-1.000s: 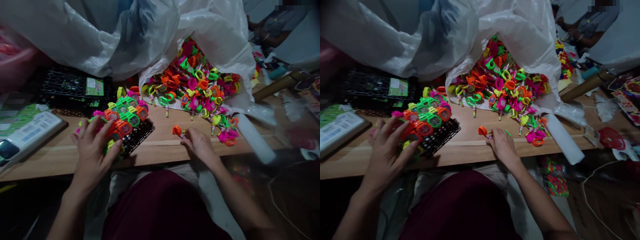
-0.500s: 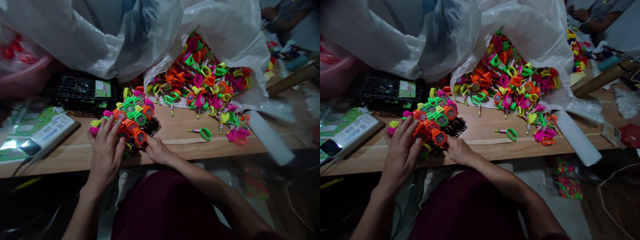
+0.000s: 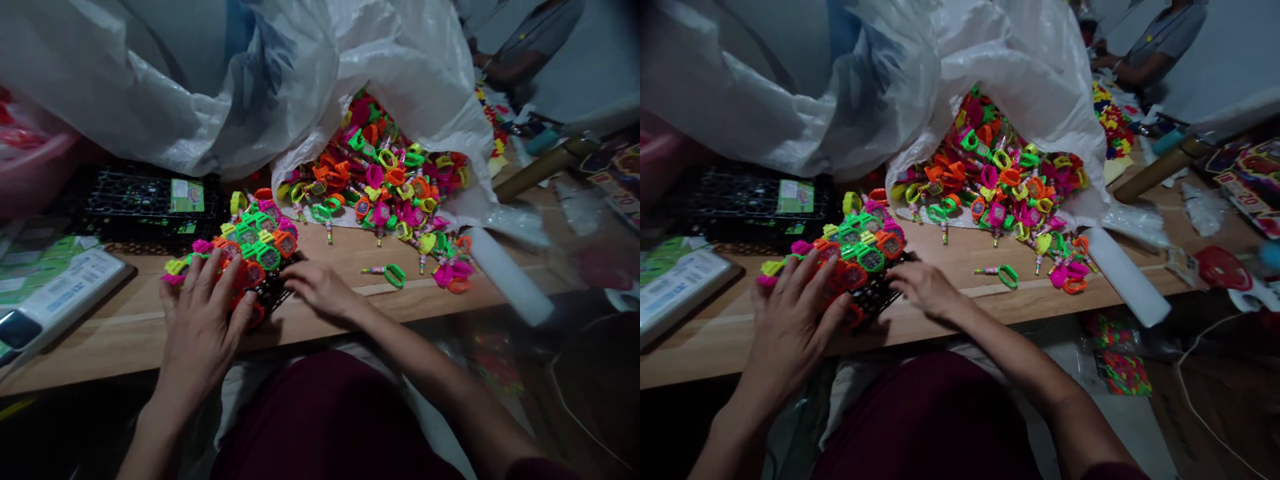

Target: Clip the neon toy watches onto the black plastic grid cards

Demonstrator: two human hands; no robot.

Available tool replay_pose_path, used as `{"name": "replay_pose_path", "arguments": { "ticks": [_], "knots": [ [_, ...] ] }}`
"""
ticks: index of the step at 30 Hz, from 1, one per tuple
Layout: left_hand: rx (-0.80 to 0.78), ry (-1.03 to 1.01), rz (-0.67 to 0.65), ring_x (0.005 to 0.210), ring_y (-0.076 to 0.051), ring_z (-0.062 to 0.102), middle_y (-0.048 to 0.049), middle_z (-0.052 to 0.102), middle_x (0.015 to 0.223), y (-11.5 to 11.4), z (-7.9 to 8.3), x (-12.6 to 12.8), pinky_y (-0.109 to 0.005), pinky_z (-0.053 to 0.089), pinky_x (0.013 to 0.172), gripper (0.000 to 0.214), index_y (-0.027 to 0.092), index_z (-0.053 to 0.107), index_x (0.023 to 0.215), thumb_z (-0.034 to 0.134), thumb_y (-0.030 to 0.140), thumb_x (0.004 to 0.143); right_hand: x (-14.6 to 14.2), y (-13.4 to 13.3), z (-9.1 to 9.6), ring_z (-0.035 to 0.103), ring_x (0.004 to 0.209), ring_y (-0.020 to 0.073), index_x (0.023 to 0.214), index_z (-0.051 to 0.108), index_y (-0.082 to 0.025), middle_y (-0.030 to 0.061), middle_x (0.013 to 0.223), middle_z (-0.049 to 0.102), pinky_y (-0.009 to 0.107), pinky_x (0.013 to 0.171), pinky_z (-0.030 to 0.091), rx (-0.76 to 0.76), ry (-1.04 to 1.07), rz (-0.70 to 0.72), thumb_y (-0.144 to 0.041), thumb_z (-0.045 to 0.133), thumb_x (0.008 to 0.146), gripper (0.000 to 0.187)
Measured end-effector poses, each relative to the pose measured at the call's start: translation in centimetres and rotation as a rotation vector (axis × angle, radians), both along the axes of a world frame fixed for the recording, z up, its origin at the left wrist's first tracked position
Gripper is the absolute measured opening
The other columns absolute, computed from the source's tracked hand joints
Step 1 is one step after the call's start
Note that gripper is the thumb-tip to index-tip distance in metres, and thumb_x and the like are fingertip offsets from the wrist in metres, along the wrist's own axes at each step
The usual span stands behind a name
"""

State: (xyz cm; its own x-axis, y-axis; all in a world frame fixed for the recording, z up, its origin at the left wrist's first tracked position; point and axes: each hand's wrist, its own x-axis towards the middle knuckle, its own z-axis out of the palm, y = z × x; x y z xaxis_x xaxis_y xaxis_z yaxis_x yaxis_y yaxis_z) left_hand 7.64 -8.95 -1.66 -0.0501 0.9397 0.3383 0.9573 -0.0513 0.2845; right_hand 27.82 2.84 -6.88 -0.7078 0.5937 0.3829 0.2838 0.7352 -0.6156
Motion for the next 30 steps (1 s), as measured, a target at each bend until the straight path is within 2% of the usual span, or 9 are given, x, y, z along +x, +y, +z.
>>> {"name": "replay_pose_path", "arguments": {
  "ticks": [4,8,11,14,16,19,22,25,30],
  "knots": [
    [-0.020,0.007,0.000,0.157,-0.035,0.026,-0.0138,0.032,0.168,0.4,0.5,-0.1,-0.072,0.001,0.125,0.059,0.030,0.026,0.162,0.032,0.047,0.106,3.2,5.8,2.8,0.065,0.102,0.0249,0.110,0.068,-0.017,0.0120,0.108,0.071,0.036,0.091,0.049,0.069,-0.187,-0.551,-0.028,0.060,0.102,0.016],
    [-0.043,-0.005,0.083,0.158,-0.039,0.021,-0.0174,0.025,0.170,1.0,1.0,0.1,-0.079,-0.002,0.121,0.059,0.023,0.034,0.159,0.029,0.048,0.106,4.0,8.7,2.1,0.066,0.094,0.0264,0.133,0.055,-0.016,0.0101,0.099,0.071,0.037,0.085,0.049,-0.053,-0.241,-0.672,-0.025,0.067,0.093,0.042],
    [-0.079,-0.025,0.094,0.161,-0.037,0.009,-0.0146,0.026,0.170,1.2,0.8,0.1,-0.077,0.000,0.123,0.058,0.024,0.036,0.158,0.027,0.048,0.106,4.4,7.7,0.7,0.064,0.087,0.0233,0.141,0.047,-0.015,0.0065,0.095,0.070,0.036,0.083,0.051,-0.126,-0.026,-0.664,-0.016,0.062,0.088,0.055],
    [-0.084,-0.075,0.070,0.162,-0.032,0.007,-0.0107,0.027,0.171,1.1,0.5,-0.1,-0.071,0.001,0.126,0.058,0.027,0.031,0.160,0.026,0.046,0.106,4.6,4.8,0.1,0.061,0.086,0.0205,0.117,0.063,-0.017,0.0062,0.096,0.066,0.033,0.079,0.052,-0.207,0.185,-0.575,-0.023,0.063,0.088,0.029],
    [-0.074,-0.086,0.063,0.162,-0.033,0.008,-0.0110,0.028,0.170,1.0,0.4,-0.2,-0.071,0.001,0.126,0.058,0.025,0.032,0.160,0.027,0.045,0.106,4.0,2.2,0.1,0.061,0.081,0.0185,0.103,0.067,-0.018,0.0046,0.093,0.065,0.030,0.072,0.052,-0.365,0.260,-0.426,-0.030,0.065,0.090,0.018],
    [-0.048,-0.081,0.051,0.161,-0.034,0.009,-0.0135,0.030,0.169,1.0,0.4,-0.4,-0.073,0.002,0.125,0.057,0.022,0.033,0.159,0.029,0.043,0.106,1.4,-0.9,-0.1,0.061,0.075,0.0160,0.101,0.068,-0.018,0.0021,0.088,0.067,0.026,0.066,0.051,-0.552,0.274,-0.157,-0.030,0.066,0.092,0.015],
    [-0.034,-0.074,0.041,0.161,-0.036,0.010,-0.0155,0.031,0.169,1.1,0.4,-0.5,-0.074,0.004,0.125,0.058,0.019,0.034,0.159,0.030,0.042,0.106,-1.6,-2.1,-0.9,0.062,0.080,0.0155,0.093,0.067,-0.018,0.0014,0.088,0.067,0.025,0.075,0.050,-0.422,0.206,0.021,-0.017,0.063,0.091,0.005],
    [-0.026,-0.068,0.029,0.161,-0.036,0.011,-0.0135,0.032,0.169,1.1,0.3,-0.4,-0.074,0.004,0.125,0.058,0.022,0.031,0.160,0.030,0.042,0.105,-3.2,-2.1,-2.1,0.060,0.083,0.0167,0.090,0.065,-0.017,0.0020,0.087,0.065,0.027,0.081,0.050,-0.225,0.130,0.043,-0.006,0.054,0.088,0.016],
    [-0.027,-0.040,0.025,0.161,-0.032,0.012,-0.0094,0.031,0.170,1.0,0.1,-0.2,-0.068,0.005,0.128,0.058,0.027,0.027,0.161,0.029,0.041,0.105,-3.2,-2.5,-3.5,0.055,0.095,0.0246,0.109,0.061,-0.011,0.0113,0.099,0.065,0.035,0.088,0.051,0.072,0.059,0.044,0.001,0.047,0.073,0.041]
  ]
}}
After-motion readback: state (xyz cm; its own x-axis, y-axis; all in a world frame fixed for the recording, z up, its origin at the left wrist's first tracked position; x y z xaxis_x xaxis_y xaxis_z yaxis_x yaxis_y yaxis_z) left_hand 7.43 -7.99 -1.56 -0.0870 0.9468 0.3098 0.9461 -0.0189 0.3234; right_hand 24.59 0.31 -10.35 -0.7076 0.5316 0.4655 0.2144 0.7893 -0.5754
